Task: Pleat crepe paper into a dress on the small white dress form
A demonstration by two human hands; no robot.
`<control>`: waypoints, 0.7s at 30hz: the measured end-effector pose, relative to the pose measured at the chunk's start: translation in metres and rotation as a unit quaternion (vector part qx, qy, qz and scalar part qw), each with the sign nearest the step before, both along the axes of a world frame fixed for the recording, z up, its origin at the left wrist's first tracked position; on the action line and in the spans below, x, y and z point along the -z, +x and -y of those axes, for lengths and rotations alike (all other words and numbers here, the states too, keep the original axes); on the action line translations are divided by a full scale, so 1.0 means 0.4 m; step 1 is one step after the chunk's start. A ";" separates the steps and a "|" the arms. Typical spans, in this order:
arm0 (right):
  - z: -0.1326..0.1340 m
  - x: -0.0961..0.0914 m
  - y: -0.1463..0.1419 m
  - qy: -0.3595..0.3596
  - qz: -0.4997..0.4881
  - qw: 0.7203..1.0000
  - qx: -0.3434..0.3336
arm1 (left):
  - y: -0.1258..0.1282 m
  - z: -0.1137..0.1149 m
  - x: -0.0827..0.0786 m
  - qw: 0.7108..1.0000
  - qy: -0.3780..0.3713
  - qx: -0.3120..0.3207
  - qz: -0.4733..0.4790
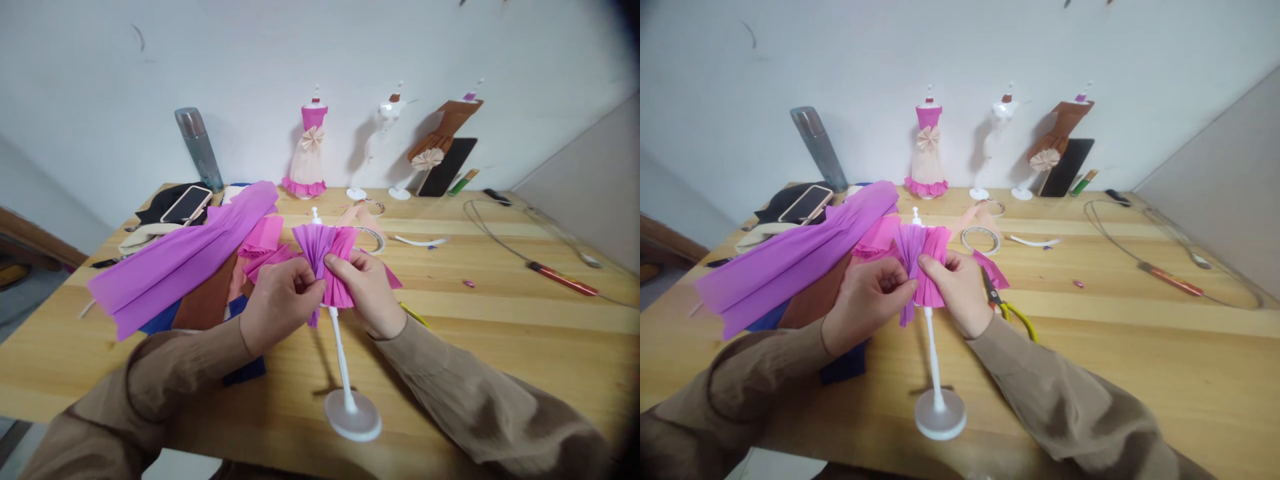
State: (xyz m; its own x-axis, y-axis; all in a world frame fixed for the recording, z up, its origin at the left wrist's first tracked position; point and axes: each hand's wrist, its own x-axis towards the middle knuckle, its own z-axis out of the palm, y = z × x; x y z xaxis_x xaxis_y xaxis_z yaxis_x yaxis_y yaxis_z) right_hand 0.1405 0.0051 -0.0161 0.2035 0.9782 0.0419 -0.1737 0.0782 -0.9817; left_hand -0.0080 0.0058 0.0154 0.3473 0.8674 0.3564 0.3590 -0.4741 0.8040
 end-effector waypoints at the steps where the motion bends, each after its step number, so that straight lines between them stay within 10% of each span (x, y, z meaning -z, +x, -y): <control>1: 0.000 0.000 0.000 -0.002 -0.003 1.000 -0.002 | -0.001 0.000 0.001 1.000 0.008 0.000 -0.004; 14: 0.007 -0.003 -0.003 -0.031 -0.086 0.993 -0.076 | -0.006 0.004 0.025 0.988 0.144 -0.020 -0.053; 21: 0.008 -0.008 -0.003 -0.026 -0.111 0.989 -0.097 | -0.009 0.008 0.017 0.926 0.351 -0.038 -0.135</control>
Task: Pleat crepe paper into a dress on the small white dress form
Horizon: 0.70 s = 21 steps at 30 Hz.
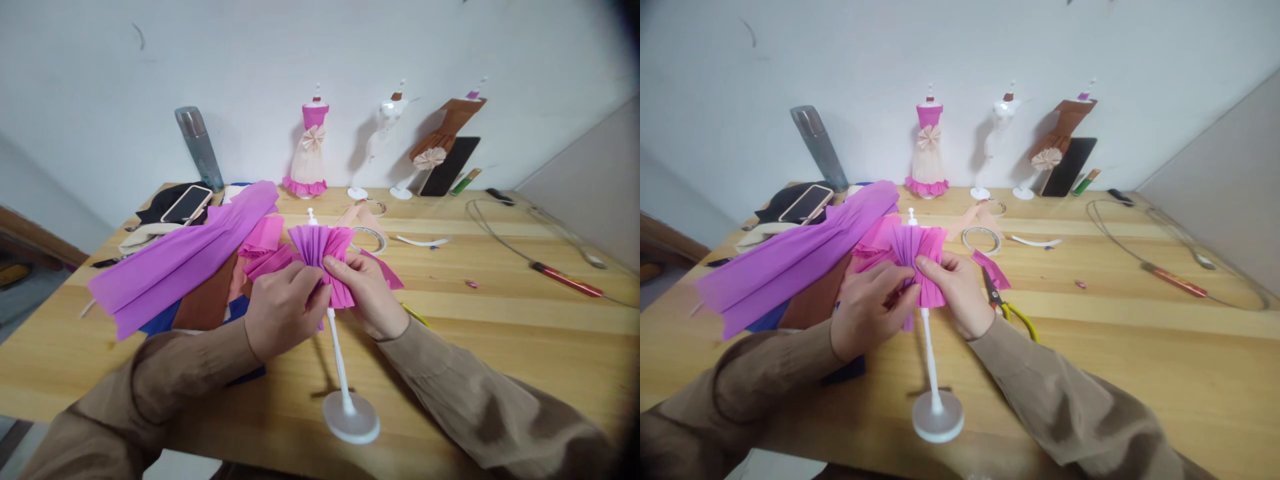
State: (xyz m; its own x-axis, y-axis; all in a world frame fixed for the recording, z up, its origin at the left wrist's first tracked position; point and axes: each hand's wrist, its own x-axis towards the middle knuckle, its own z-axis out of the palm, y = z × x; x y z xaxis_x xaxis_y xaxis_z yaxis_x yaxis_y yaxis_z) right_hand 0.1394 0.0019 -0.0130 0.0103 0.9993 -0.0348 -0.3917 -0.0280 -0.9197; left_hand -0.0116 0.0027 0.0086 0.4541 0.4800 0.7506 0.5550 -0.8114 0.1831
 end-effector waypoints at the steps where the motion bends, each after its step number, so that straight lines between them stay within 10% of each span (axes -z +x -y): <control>1: 0.000 -0.001 -0.001 -0.003 -0.003 1.000 -0.002 | -0.001 0.001 0.000 1.000 0.028 -0.006 -0.014; 15: 0.000 -0.008 0.001 -0.018 0.019 0.999 -0.020 | 0.000 -0.004 0.021 0.961 0.203 -0.087 -0.168; 21: -0.003 -0.005 0.001 -0.026 0.051 0.998 0.017 | -0.009 -0.012 0.008 0.992 0.070 -0.026 -0.103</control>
State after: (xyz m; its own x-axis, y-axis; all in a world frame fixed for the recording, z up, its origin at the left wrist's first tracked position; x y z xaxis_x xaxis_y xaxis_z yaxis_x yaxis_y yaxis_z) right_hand 0.1396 0.0032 -0.0109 0.0505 0.9952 -0.0833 -0.2971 -0.0647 -0.9527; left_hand -0.0152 0.0076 0.0054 0.5828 0.4034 0.7054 0.6101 -0.7906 -0.0520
